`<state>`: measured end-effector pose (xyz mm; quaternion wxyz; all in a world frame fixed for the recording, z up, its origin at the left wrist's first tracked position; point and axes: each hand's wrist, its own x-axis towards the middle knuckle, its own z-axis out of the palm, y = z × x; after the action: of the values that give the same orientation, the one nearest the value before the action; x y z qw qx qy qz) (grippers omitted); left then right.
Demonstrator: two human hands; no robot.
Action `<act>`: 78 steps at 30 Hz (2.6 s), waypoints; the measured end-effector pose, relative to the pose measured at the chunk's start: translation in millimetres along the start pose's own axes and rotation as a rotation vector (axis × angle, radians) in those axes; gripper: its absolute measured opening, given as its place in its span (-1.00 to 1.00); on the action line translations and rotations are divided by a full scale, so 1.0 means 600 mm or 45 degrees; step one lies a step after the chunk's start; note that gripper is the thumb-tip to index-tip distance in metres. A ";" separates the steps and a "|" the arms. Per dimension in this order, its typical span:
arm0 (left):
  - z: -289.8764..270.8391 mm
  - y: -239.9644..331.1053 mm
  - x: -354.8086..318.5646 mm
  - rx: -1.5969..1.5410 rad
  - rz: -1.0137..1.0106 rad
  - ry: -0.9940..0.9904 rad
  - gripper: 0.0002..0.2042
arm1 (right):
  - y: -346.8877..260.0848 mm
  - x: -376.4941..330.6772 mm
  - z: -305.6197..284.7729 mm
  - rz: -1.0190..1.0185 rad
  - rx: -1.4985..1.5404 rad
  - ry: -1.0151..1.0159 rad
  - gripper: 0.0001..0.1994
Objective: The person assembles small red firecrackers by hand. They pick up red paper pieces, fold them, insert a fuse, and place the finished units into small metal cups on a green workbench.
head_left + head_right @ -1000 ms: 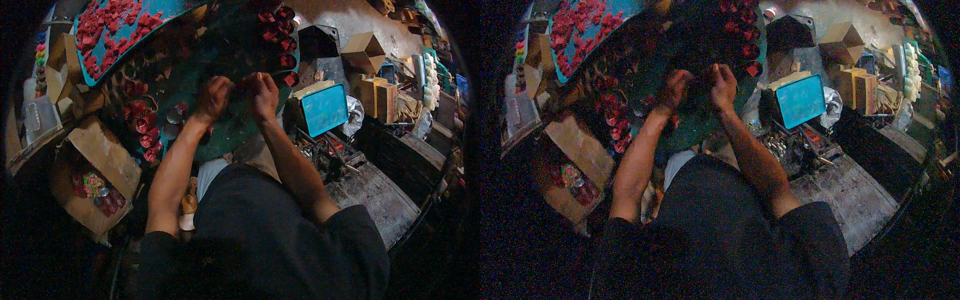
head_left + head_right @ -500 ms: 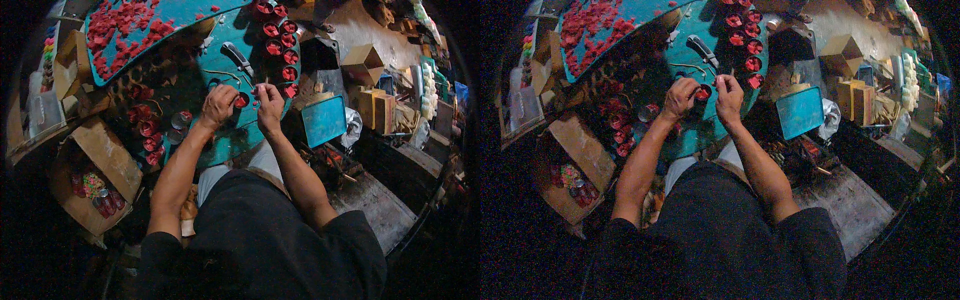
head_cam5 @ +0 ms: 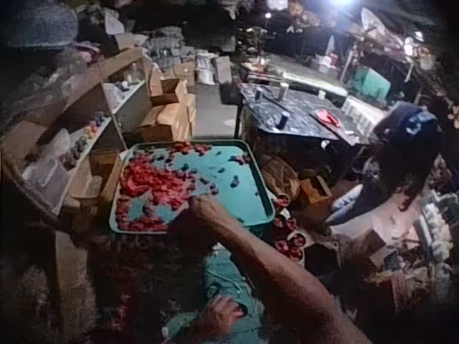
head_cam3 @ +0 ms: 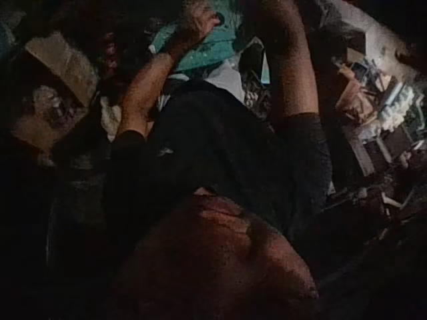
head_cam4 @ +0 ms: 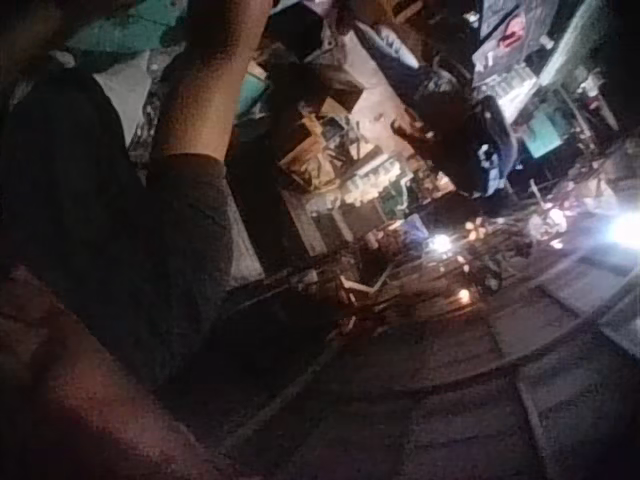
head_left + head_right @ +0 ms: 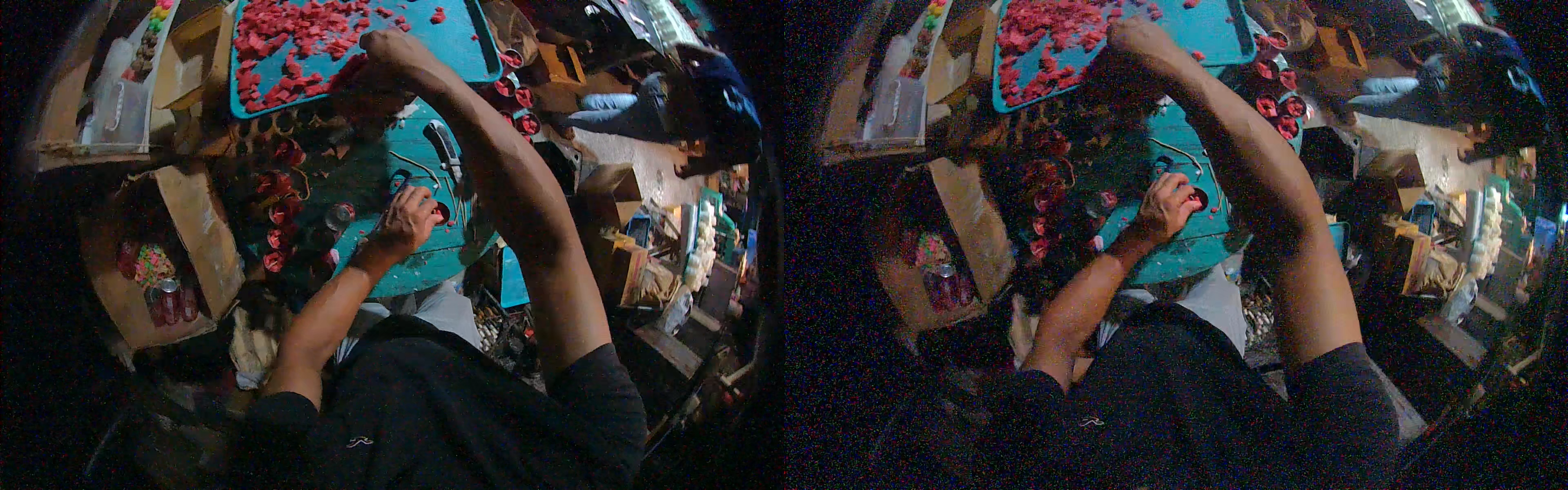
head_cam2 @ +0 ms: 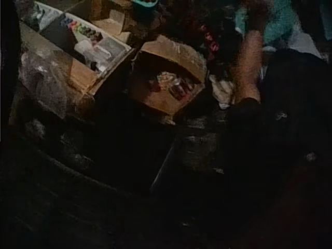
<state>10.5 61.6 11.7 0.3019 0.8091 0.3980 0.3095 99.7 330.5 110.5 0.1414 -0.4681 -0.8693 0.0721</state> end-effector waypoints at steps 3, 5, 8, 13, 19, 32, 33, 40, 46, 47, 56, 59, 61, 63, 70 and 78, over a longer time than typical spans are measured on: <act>-0.005 0.009 -0.006 -0.007 -0.082 0.035 -0.77 | -0.008 0.072 0.031 0.091 0.089 0.005 -0.63; 0.003 0.005 -0.010 0.004 -0.113 0.071 -0.79 | 0.012 0.114 0.057 -0.158 0.227 0.571 -0.76; 0.013 0.012 -0.016 0.023 -0.173 0.118 -0.77 | 0.024 0.201 0.012 -0.303 -0.644 -0.091 -0.55; 0.029 0.015 -0.027 -0.009 -0.238 0.135 -0.79 | -0.014 0.268 0.118 -0.216 -0.549 0.379 -0.55; 0.017 0.041 -0.023 0.030 -0.239 0.234 -0.73 | -0.002 0.282 0.204 -0.329 -0.178 0.689 -0.62; 0.002 0.062 -0.079 0.120 -0.364 0.380 -0.72 | 0.032 0.189 -0.022 0.208 2.345 -0.030 -0.79; -0.002 0.066 -0.082 0.103 -0.334 0.400 -0.72 | 0.063 0.128 -0.039 -0.010 2.032 0.043 -0.78; 0.022 0.050 -0.069 0.085 -0.212 0.339 -0.77 | -0.012 -0.322 -0.052 0.959 2.644 0.240 -0.68; 0.033 0.065 -0.052 0.174 -0.210 0.146 -0.75 | -0.060 -0.459 0.094 1.140 2.387 0.548 -0.82; 0.036 0.064 -0.055 0.194 -0.189 0.133 -0.74 | -0.079 -0.453 0.085 1.127 2.267 0.539 -0.85; 0.052 0.048 -0.081 0.253 -0.110 0.082 -0.77 | -0.088 -0.454 0.096 1.197 2.310 0.475 -0.78; 0.035 0.055 -0.088 0.205 -0.182 0.188 -0.77 | -0.062 -0.476 0.072 1.306 2.597 0.721 -0.78; 0.015 0.059 -0.085 0.167 -0.307 0.241 -0.75 | -0.051 -0.509 0.069 1.285 2.860 0.744 -0.81; 0.004 0.053 -0.071 0.050 -0.352 0.154 -0.72 | -0.055 -0.536 0.067 1.280 3.034 0.726 -0.83; 0.001 0.013 -0.023 0.008 -0.225 -0.136 -0.62 | -0.112 -0.534 0.053 0.592 0.616 0.098 -0.75; 0.000 -0.001 -0.028 -0.006 -0.142 -0.043 -0.63 | -0.130 -0.555 0.073 0.736 0.831 0.193 -0.69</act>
<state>1.8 48.0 7.0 0.3272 0.7900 0.4368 0.2793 198.0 9.8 29.4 0.3193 -0.6268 -0.6216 0.3447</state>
